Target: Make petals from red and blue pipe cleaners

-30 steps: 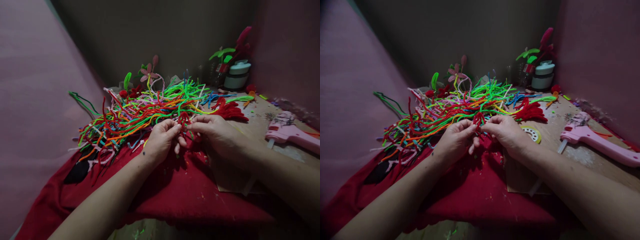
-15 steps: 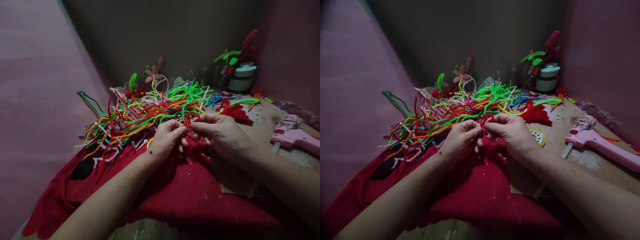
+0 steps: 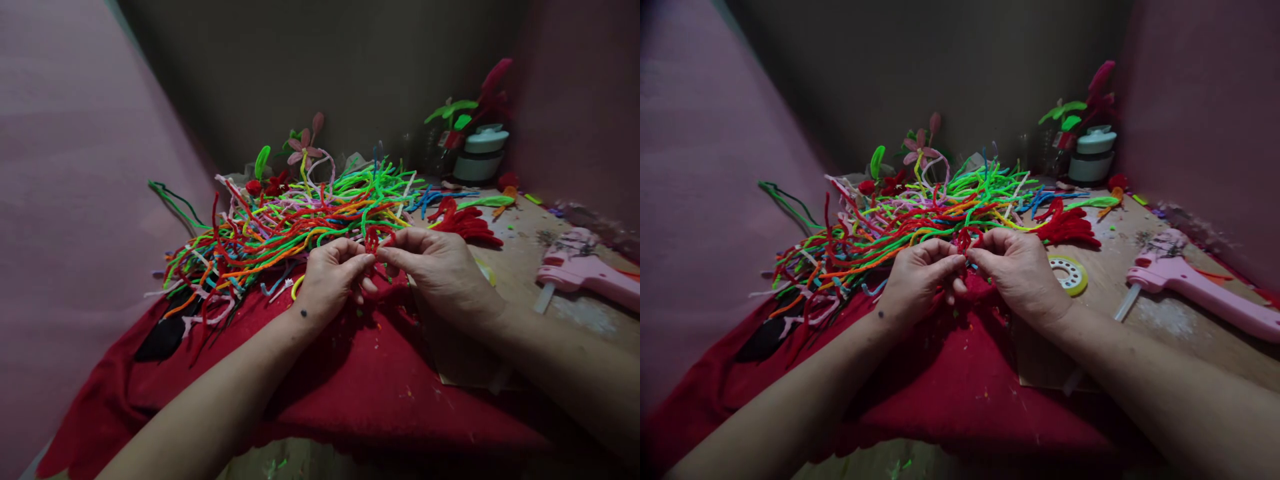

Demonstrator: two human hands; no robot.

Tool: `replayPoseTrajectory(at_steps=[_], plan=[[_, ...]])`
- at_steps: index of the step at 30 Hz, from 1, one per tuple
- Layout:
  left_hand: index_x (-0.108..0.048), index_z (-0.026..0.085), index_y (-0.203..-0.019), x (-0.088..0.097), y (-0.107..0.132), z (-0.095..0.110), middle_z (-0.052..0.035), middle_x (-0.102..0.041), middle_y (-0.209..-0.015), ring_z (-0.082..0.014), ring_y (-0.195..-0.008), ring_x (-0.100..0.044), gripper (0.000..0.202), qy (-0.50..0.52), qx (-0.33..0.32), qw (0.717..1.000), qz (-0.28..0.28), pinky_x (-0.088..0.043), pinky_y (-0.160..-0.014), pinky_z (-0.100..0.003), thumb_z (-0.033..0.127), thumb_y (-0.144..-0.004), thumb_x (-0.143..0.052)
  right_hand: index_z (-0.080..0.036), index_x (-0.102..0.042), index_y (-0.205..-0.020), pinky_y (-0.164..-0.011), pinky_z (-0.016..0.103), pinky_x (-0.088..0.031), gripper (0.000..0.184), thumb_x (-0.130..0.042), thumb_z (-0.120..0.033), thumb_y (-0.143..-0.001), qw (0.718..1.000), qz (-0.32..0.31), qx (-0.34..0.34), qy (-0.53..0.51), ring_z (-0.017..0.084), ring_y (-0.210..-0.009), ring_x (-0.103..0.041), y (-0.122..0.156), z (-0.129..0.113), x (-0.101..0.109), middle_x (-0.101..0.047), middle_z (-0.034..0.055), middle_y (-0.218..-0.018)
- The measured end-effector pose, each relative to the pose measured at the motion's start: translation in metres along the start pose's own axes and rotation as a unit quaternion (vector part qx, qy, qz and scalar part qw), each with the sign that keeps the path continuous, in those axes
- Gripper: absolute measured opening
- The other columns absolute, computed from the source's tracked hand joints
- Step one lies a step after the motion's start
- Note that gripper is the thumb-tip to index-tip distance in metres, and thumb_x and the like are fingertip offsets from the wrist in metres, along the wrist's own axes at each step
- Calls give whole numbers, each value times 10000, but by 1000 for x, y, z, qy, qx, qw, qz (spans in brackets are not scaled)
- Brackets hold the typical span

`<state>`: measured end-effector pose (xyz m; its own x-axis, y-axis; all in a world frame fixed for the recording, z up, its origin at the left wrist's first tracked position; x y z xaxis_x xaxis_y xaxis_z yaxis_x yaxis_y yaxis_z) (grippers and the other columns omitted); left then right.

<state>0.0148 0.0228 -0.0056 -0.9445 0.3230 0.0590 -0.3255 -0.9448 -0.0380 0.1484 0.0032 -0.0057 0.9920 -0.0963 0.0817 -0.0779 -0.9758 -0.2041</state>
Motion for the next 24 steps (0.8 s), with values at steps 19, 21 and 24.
replayPoseTrajectory(at_steps=[19,21,24], plan=[[-677,121,-888,-2,1,4,1,-630,-569,-85,-432,-566,227,-29,-6,999,-33,-495,-462,-193,100,-722,-524,-167,-634,-691,-531,242,-413,133,-654,-297,-708,999,-4,-20,-42,120,-572,-529,-2,7,1,-618,9,-654],[-673,109,-873,-3,1,6,-8,-645,-589,-84,-441,-575,214,-16,0,999,-40,-502,-481,-194,90,-718,-527,-166,-634,-693,-513,235,-404,135,-659,-298,-704,999,-8,-25,-47,113,-557,-517,-1,8,1,-611,6,-643],[-660,91,-841,-2,0,6,-17,-643,-585,-93,-439,-583,174,-8,1,999,-39,-500,-465,-199,100,-732,-524,-161,-618,-673,-481,227,-384,139,-649,-290,-716,996,-33,-40,-67,101,-525,-496,-1,9,-1,-594,2,-618]])
Point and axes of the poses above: each hand's wrist, its own y-axis away from the middle knuckle, its own x-axis out of the back of the hand, z = x × y, the point moved 4 cm from there along -y, towards the middle knuckle
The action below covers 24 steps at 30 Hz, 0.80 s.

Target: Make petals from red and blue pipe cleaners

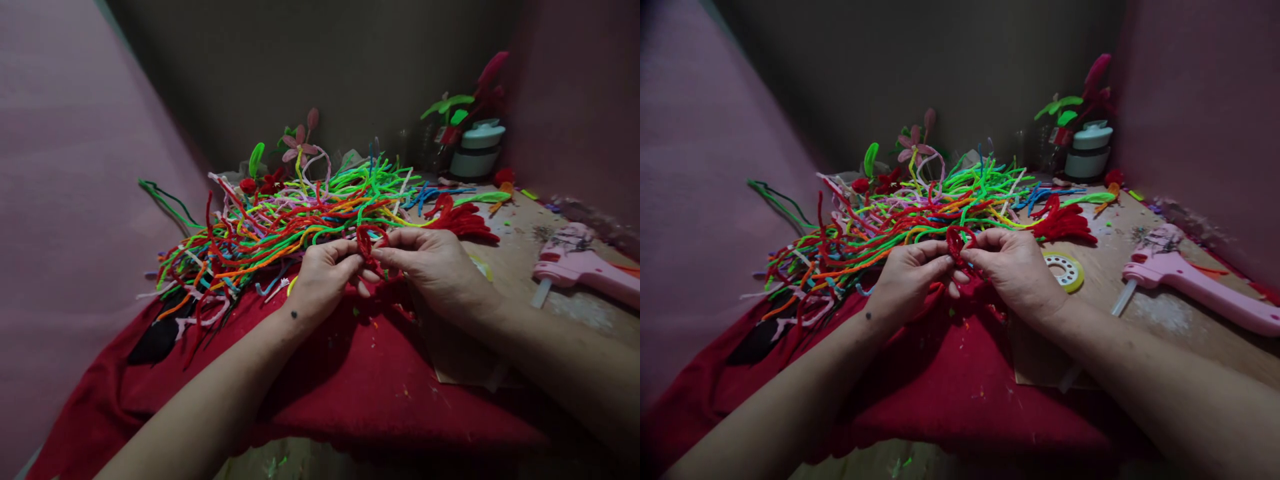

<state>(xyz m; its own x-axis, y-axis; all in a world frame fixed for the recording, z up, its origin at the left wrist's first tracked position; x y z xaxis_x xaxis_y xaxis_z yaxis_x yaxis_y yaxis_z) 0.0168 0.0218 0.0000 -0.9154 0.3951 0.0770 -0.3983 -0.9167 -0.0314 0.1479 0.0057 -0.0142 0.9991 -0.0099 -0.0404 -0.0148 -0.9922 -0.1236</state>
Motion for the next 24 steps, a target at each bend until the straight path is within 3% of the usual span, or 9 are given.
replayPoseTrajectory(at_steps=[8,14,17,19,24], plan=[[-612,101,-854,-3,1,1,7,-610,-550,-90,-466,-583,137,14,17,1000,-10,-503,-481,-195,102,-740,-536,-158,-568,-614,-464,236,-409,186,-687,-282,-685,999,-19,-5,-26,100,-484,-508,-1,2,-3,-545,-13,-568],[-558,120,-810,-5,3,-5,19,-569,-530,-75,-393,-527,107,-34,60,996,-57,-442,-403,-180,84,-761,-471,-193,-637,-922,-505,240,-452,263,-688,-312,-693,995,-63,-19,-80,118,-565,-577,0,-5,-5,-651,13,-754],[-545,122,-769,-5,4,-10,16,-563,-534,-74,-381,-517,87,-33,86,991,-93,-434,-397,-183,77,-742,-476,-160,-656,-715,-520,235,-435,171,-670,-329,-706,997,-80,-7,-15,113,-541,-555,0,-11,-5,-625,7,-621],[-544,118,-747,-6,4,-10,9,-567,-532,-73,-378,-509,73,-35,96,989,-106,-439,-399,-189,80,-735,-483,-152,-621,-601,-506,225,-412,212,-671,-331,-703,998,-60,2,12,103,-522,-531,0,-12,-3,-602,4,-570],[-546,119,-774,-7,7,-6,14,-561,-469,-79,-342,-483,92,-49,118,987,-101,-433,-372,-193,76,-715,-491,-164,-587,-615,-424,236,-355,221,-695,-347,-674,995,-1,-63,-81,100,-437,-492,-2,3,2,-567,-8,-544]])
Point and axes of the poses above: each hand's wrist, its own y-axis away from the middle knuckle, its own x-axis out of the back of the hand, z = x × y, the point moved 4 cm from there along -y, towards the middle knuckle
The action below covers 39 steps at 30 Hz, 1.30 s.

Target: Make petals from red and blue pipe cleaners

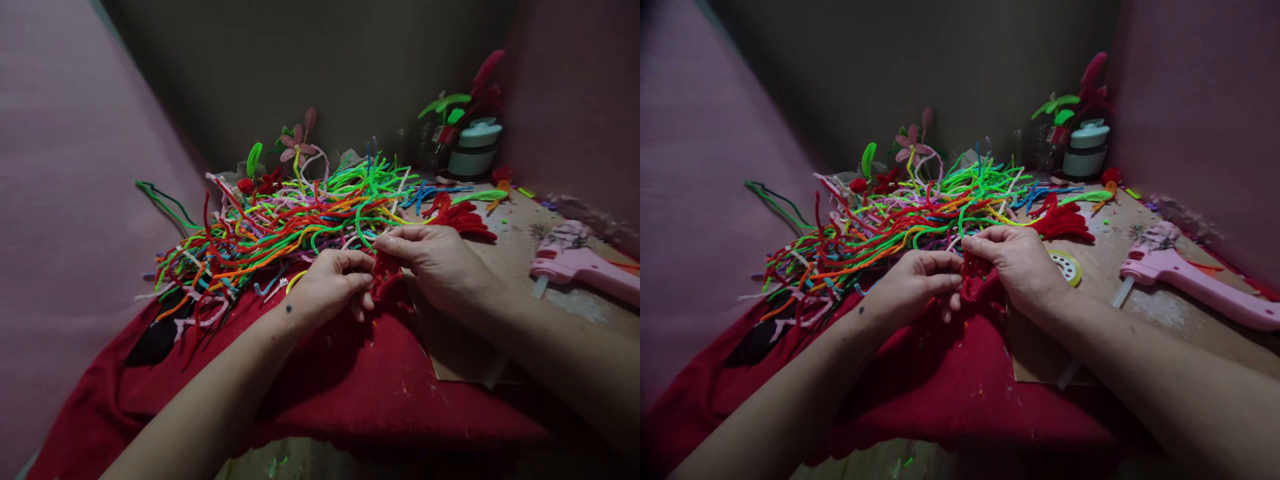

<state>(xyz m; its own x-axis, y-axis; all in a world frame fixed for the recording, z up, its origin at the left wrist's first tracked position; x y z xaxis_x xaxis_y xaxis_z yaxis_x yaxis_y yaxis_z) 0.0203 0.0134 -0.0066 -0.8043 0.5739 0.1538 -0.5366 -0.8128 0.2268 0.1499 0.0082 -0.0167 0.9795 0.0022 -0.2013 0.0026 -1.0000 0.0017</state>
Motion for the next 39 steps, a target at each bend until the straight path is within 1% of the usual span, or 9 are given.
replayPoseTrajectory(at_steps=[4,12,17,21,24,29,32,34,39], plan=[[-551,117,-848,-3,2,0,16,-563,-458,-101,-348,-518,166,-1,19,1000,-1,-441,-368,-199,67,-703,-489,-169,-580,-589,-426,235,-329,209,-719,-313,-650,998,14,-6,-60,89,-443,-462,-5,6,3,-533,-16,-532],[-556,129,-860,3,-1,-1,25,-554,-496,-116,-403,-555,208,-2,6,1000,-18,-463,-382,-212,75,-659,-539,-157,-578,-545,-433,232,-284,226,-736,-294,-630,998,23,24,-59,73,-464,-416,-8,2,6,-503,-16,-523],[-583,135,-919,5,-3,1,8,-583,-548,-84,-406,-521,207,-65,0,997,-29,-402,-373,-175,247,-745,-578,-155,-593,-566,-439,226,-304,223,-741,-309,-633,998,15,21,-65,76,-473,-443,-9,6,6,-548,-4,-548],[-602,128,-739,7,-4,0,29,-530,-510,-41,-369,-432,173,-79,-37,996,3,-318,-350,-150,301,-743,-606,-159,-617,-617,-472,234,-361,195,-731,-314,-651,996,-22,5,-90,92,-505,-486,-9,9,1,-562,-3,-579],[-603,136,-743,11,-5,-2,39,-513,-500,-39,-358,-400,192,-27,-60,997,36,-305,-359,-164,326,-761,-587,-155,-631,-651,-489,235,-379,185,-737,-306,-645,994,-52,0,-98,95,-519,-498,-8,9,-4,-561,-4,-584],[-636,114,-743,14,-2,4,11,-567,-564,-56,-443,-462,200,-33,-49,997,58,-358,-443,-186,311,-713,-646,-153,-616,-625,-463,221,-350,190,-719,-308,-665,998,-44,-5,-53,74,-474,-458,-5,8,-4,-527,-25,-534],[-646,116,-781,20,1,16,-9,-626,-726,-75,-616,-539,205,-37,-104,989,100,-411,-582,-187,251,-644,-718,-148,-599,-601,-440,207,-322,211,-701,-316,-678,999,-32,16,-9,61,-464,-434,-3,3,-4,-511,-31,-529],[-639,134,-814,23,2,19,2,-626,-750,-74,-646,-545,213,2,-145,983,115,-408,-604,-185,243,-649,-719,-146,-584,-587,-421,201,-311,233,-681,-328,-695,999,-41,21,24,58,-450,-430,0,1,-6,-520,-27,-528],[-633,137,-794,23,-4,6,10,-601,-696,-61,-573,-518,169,71,-133,986,70,-379,-539,-183,231,-672,-703,-149,-583,-612,-366,204,-292,305,-604,-418,-755,989,-87,-6,123,70,-359,-423,6,1,-11,-538,-10,-443]])
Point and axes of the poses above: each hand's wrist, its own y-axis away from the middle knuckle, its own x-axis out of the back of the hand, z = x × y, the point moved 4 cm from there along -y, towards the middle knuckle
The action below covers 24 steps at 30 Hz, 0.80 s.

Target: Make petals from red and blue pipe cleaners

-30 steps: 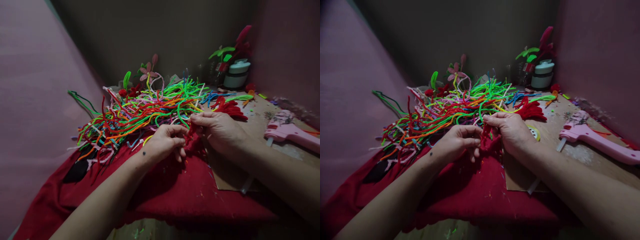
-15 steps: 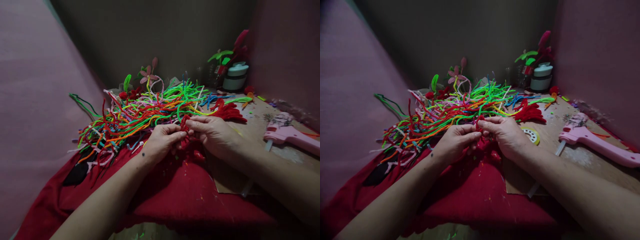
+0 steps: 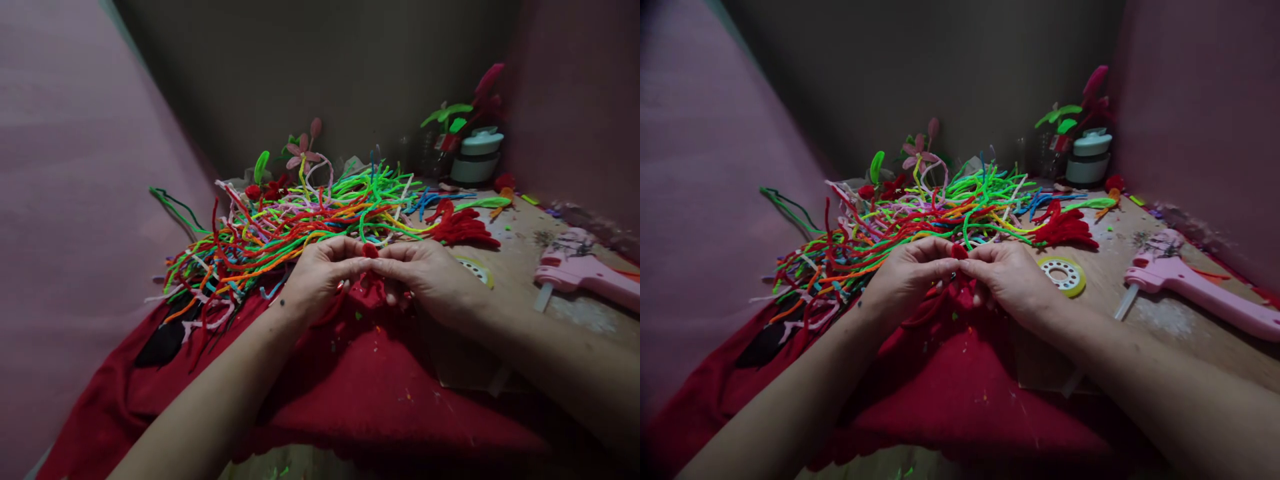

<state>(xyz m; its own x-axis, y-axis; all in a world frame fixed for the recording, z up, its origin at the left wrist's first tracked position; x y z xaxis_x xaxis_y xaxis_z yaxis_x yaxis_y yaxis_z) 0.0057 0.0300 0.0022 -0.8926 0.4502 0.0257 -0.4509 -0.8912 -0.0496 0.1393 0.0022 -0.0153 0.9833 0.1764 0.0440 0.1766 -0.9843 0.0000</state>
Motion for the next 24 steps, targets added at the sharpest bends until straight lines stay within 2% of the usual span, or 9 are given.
replayPoseTrajectory(at_steps=[5,9,16,21,24], plan=[[-643,167,-869,-1,-1,-6,12,-618,-739,-80,-606,-552,242,30,13,999,-8,-423,-598,-214,194,-642,-722,-148,-587,-596,-372,202,-300,305,-602,-407,-757,999,-13,9,38,70,-367,-434,-1,-2,1,-543,-3,-444],[-652,135,-799,0,-1,-1,3,-621,-697,-78,-591,-549,173,1,15,1000,-9,-422,-588,-208,196,-649,-713,-153,-581,-579,-366,205,-290,273,-582,-356,-760,999,-30,-8,28,71,-351,-422,-1,-1,-1,-522,-11,-420],[-591,126,-713,-2,2,8,30,-571,-573,-51,-475,-468,149,-16,-21,998,60,-359,-468,-171,215,-659,-697,-138,-635,-588,-376,206,-282,213,-596,-293,-729,998,-50,-15,29,66,-359,-396,-1,1,-4,-498,-21,-400],[-614,138,-775,-5,4,11,29,-552,-585,-48,-444,-424,114,-101,-27,994,28,-324,-441,-176,245,-736,-614,-131,-638,-574,-382,219,-264,192,-591,-252,-715,998,-46,-14,33,67,-361,-379,-3,5,-3,-480,-25,-395],[-613,148,-708,-4,5,17,8,-576,-649,-75,-547,-482,94,-227,-96,969,26,-379,-538,-193,224,-755,-584,-136,-633,-565,-374,216,-257,207,-591,-265,-722,998,-49,-10,34,64,-357,-374,-3,6,-4,-482,-26,-396]])
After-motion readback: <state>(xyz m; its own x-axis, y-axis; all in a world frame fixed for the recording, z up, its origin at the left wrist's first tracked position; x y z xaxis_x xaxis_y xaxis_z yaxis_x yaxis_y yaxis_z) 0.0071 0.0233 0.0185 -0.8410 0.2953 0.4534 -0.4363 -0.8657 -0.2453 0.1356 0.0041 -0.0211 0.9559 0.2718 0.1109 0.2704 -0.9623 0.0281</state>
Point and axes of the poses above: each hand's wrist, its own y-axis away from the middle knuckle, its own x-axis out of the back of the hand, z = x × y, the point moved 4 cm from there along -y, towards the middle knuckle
